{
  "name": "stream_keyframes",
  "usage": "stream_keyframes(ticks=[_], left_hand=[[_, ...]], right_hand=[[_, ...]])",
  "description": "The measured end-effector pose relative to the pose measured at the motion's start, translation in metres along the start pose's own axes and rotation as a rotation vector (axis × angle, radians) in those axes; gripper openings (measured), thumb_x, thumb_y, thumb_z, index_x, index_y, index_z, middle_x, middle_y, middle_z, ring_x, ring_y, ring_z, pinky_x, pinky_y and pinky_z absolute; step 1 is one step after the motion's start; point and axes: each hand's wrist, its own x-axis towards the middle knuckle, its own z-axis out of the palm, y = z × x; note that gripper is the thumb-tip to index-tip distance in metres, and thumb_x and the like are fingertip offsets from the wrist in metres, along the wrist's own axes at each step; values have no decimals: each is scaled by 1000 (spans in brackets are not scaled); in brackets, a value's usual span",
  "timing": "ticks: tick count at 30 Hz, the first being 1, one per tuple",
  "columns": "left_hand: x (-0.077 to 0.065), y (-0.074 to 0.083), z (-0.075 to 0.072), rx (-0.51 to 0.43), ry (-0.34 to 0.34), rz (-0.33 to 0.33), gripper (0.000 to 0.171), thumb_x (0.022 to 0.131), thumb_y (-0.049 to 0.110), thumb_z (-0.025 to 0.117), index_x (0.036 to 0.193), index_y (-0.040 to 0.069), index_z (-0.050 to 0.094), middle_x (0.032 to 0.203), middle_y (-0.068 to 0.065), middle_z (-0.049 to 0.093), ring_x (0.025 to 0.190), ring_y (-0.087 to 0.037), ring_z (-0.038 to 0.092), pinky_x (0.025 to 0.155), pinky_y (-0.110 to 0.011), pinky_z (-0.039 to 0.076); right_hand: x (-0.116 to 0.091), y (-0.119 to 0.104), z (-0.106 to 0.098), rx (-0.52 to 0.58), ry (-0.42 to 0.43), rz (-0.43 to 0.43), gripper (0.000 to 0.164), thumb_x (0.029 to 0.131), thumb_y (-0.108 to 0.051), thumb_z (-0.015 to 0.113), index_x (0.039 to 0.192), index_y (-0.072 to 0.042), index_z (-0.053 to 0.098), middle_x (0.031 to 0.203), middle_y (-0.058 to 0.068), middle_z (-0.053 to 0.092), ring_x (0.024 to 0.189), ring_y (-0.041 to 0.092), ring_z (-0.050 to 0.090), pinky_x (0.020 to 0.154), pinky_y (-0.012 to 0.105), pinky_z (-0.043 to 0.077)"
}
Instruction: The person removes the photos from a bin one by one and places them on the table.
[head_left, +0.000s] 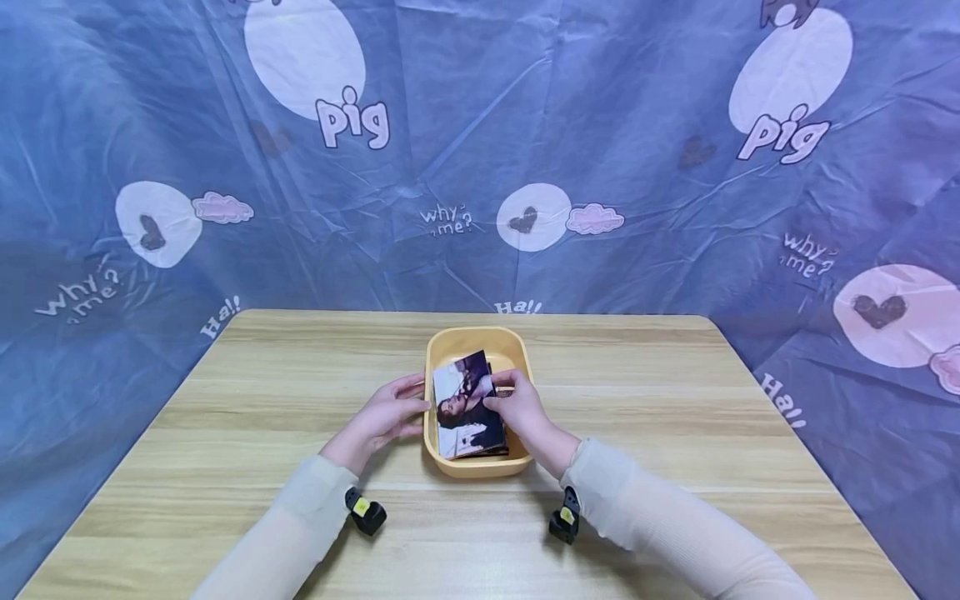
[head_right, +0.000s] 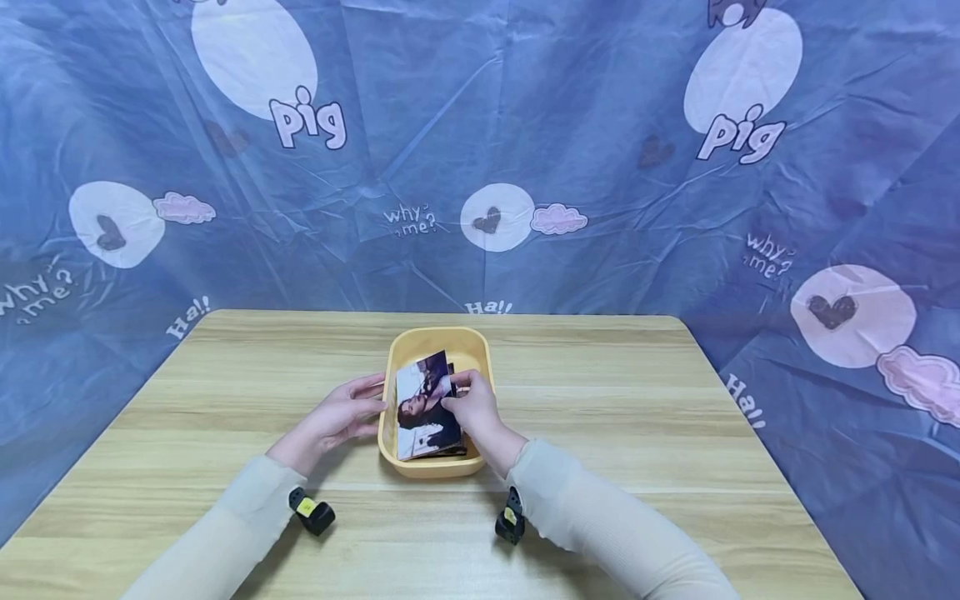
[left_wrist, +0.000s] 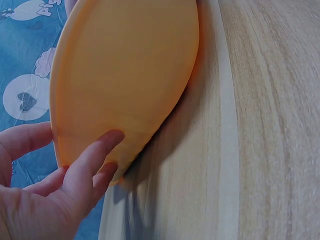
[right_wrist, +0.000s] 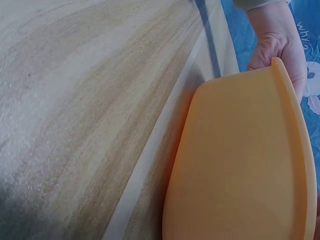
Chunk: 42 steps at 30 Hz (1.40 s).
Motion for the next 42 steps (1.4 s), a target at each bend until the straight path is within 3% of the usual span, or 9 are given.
stream_keyframes(ticks=[2,4,11,17,22,30,35,39,42], left_hand=[[0,0,0,3,6,-2,68,88,-6,54,150,-2,25,154,-27,25,131,-46,44,88,-43,59],[-1,-1,-1,3,13,-3,68,88,-6,54,149,-2,25,154,-27,26,130,-45,45,88,-42,60],[-1,-2,-1,-18,17,-11,67,88,-6,54,149,-2,26,154,-26,27,128,-44,48,88,-42,60],[0,-3,-1,-27,29,-19,68,88,-6,54,149,-1,26,154,-26,28,127,-43,49,86,-40,61],[0,-3,-1,-44,27,-24,68,88,-7,53,150,0,26,155,-25,28,129,-43,48,88,-41,59],[0,-3,-2,-50,-8,0,68,89,-7,50,151,-2,22,156,-26,24,134,-46,40,95,-48,55],[1,-3,-1,-38,-18,2,67,90,-7,50,150,-2,23,155,-26,24,134,-46,40,96,-49,55],[2,-2,-1,-34,-16,-7,66,90,-6,51,150,-1,24,156,-24,25,134,-45,41,95,-47,55],[1,-2,-2,-26,-8,-6,66,89,-6,51,150,-1,25,156,-24,26,133,-45,41,94,-45,57]], right_hand=[[0,-2,0,-32,5,-17,33,78,10,66,110,7,57,115,23,59,104,32,57,92,39,54],[-1,-4,1,-50,2,-34,32,78,9,66,109,7,58,112,22,61,105,33,56,95,42,52],[1,-5,-1,-7,-27,1,33,79,7,68,110,6,59,85,9,59,65,11,55,55,20,54],[5,-10,-8,79,-18,58,35,80,9,69,113,5,60,73,0,56,57,7,55,54,19,55],[11,-17,-21,165,-16,49,39,80,10,68,118,6,58,71,-3,60,54,5,57,52,17,56],[36,-24,-67,274,-17,94,40,86,4,65,124,7,53,73,-9,66,64,2,62,61,14,57],[57,-22,-106,438,-27,150,12,88,5,60,93,-5,64,65,-7,66,58,2,63,55,13,56],[74,-16,-132,522,-45,194,28,90,7,57,73,-15,65,61,-5,67,55,3,64,52,14,56],[97,3,-149,487,-36,216,26,89,3,61,72,-17,65,60,-8,65,53,1,60,50,12,54]])
